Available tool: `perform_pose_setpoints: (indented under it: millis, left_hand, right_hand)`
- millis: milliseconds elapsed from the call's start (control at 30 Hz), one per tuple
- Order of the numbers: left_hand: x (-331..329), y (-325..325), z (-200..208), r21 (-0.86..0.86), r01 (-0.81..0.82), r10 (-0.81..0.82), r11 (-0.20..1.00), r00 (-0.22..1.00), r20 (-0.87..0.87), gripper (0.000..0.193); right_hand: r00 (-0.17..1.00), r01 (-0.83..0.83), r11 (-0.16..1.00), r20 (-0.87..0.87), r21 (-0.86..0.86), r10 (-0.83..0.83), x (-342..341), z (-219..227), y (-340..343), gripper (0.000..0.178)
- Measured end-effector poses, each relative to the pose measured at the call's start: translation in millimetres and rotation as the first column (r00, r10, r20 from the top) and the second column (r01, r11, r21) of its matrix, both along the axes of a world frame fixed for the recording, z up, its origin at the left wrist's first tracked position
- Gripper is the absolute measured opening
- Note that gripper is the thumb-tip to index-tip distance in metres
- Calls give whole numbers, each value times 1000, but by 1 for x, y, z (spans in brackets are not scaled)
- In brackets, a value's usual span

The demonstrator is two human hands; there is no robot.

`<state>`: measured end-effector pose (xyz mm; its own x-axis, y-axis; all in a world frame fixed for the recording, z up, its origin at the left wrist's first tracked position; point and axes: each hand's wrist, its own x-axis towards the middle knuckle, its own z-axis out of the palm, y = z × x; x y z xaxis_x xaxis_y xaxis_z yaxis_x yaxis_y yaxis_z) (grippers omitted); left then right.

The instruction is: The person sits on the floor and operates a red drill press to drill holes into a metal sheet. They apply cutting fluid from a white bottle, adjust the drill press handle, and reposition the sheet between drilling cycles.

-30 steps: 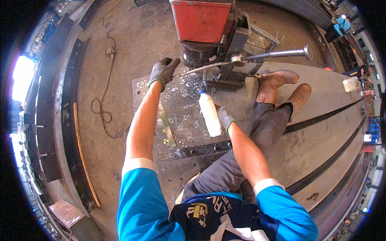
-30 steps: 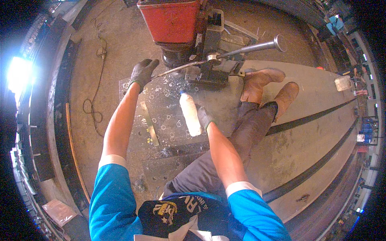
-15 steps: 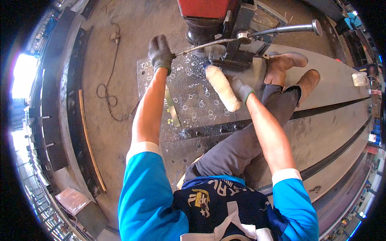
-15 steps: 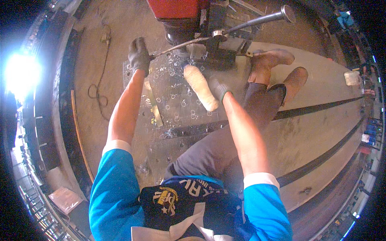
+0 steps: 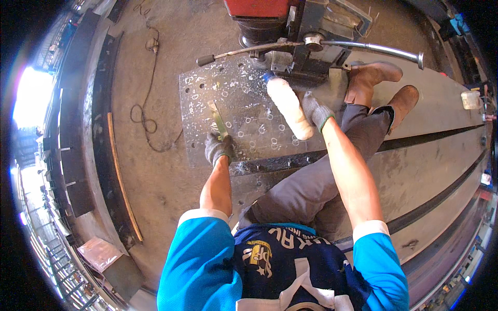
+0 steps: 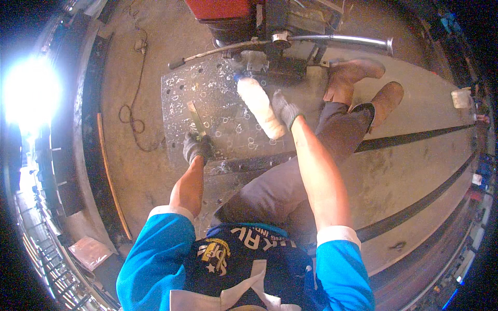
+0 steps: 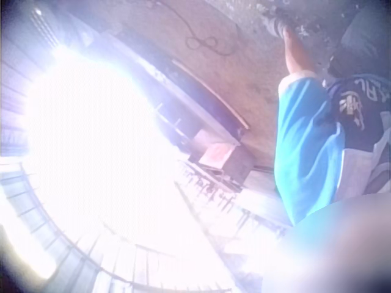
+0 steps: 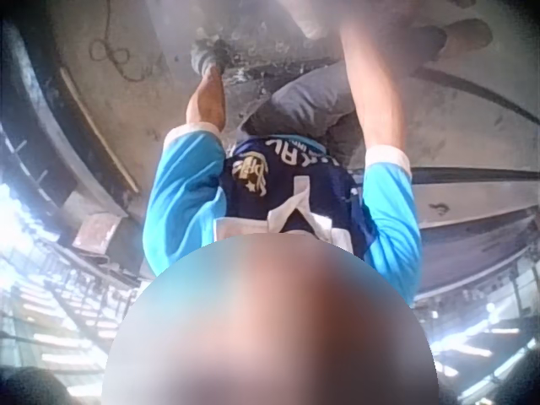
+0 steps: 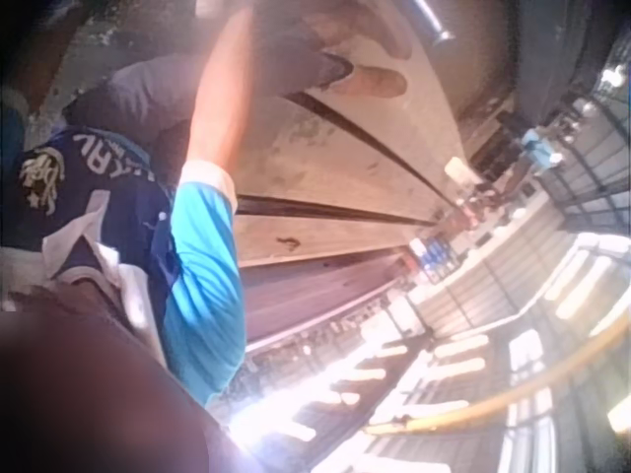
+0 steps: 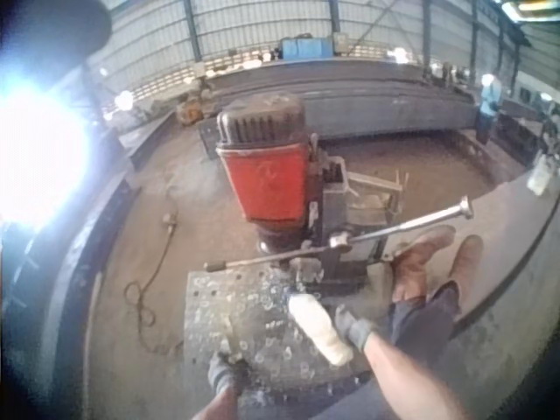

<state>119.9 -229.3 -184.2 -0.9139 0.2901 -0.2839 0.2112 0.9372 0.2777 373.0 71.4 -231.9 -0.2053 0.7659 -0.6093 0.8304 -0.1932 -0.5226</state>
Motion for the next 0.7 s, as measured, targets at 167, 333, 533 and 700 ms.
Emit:
perform_pose_setpoints:
  millis: [167, 333, 533, 700]
  left_hand:
    - [-10, -12, -7, -33, -70, 70, 997, 997, 22, 61]
    - [-9, -35, -21, 52, -22, 24, 998, 999, -39, 83]
    - [-16, -31, -21, -3, 19, -19, 1000, 999, -35, 86]
    - [-27, -30, -16, -85, 60, -57, 995, 998, 38, 86]
  right_hand:
    - [1000, -24, 999, -12, 25, 24, -11, -2, 4, 54]
    - [999, -40, 999, -14, 34, 40, -14, -4, 2, 53]
    - [1000, -31, 999, -5, 38, 31, -6, -9, 2, 53]
    - [1000, -19, 999, 21, 43, 18, 4, -8, 8, 52]
